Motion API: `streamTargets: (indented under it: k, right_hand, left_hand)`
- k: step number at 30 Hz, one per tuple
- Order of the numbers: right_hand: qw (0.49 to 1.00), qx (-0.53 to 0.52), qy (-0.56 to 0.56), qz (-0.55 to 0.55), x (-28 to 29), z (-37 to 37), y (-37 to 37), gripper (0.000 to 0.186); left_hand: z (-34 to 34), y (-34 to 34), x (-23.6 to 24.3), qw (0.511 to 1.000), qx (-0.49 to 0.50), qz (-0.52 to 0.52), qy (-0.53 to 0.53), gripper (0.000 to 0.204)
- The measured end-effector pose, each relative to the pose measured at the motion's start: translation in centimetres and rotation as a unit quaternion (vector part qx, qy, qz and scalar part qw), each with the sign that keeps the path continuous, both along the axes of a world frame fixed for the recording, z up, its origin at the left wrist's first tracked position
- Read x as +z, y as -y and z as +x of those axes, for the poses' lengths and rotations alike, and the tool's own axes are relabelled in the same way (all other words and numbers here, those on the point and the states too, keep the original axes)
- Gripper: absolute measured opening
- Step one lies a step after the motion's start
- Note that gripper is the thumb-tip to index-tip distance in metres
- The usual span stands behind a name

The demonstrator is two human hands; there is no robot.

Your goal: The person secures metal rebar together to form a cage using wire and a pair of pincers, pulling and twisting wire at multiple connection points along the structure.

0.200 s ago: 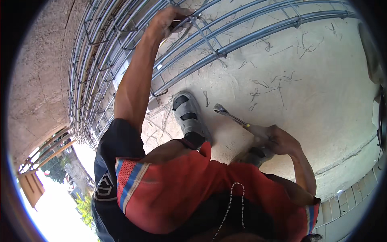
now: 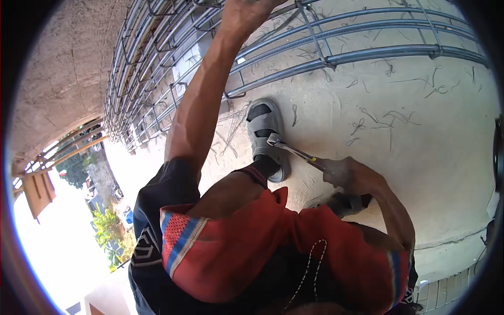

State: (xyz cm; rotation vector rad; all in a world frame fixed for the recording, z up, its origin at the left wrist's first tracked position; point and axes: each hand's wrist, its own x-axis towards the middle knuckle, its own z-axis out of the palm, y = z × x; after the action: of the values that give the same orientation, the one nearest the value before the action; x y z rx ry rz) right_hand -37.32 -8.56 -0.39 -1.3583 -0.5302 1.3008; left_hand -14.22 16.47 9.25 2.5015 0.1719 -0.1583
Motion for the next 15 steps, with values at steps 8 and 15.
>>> streamTargets:
  k: [8, 15]
  right_hand:
    - [0.984, 0.122, 0.098, -0.080, 0.2, 3.8, -4.1, 0.056]
    - [0.976, 0.084, 0.154, -0.125, -1.5, 1.1, -7.3, 0.069]
  left_hand:
    - [-16.6, -8.0, 6.3, 0.978, 0.091, -0.144, -0.116, 0.042]
    - [-25.8, -20.2, 5.6, 0.951, 0.230, -0.144, -0.150, 0.044]
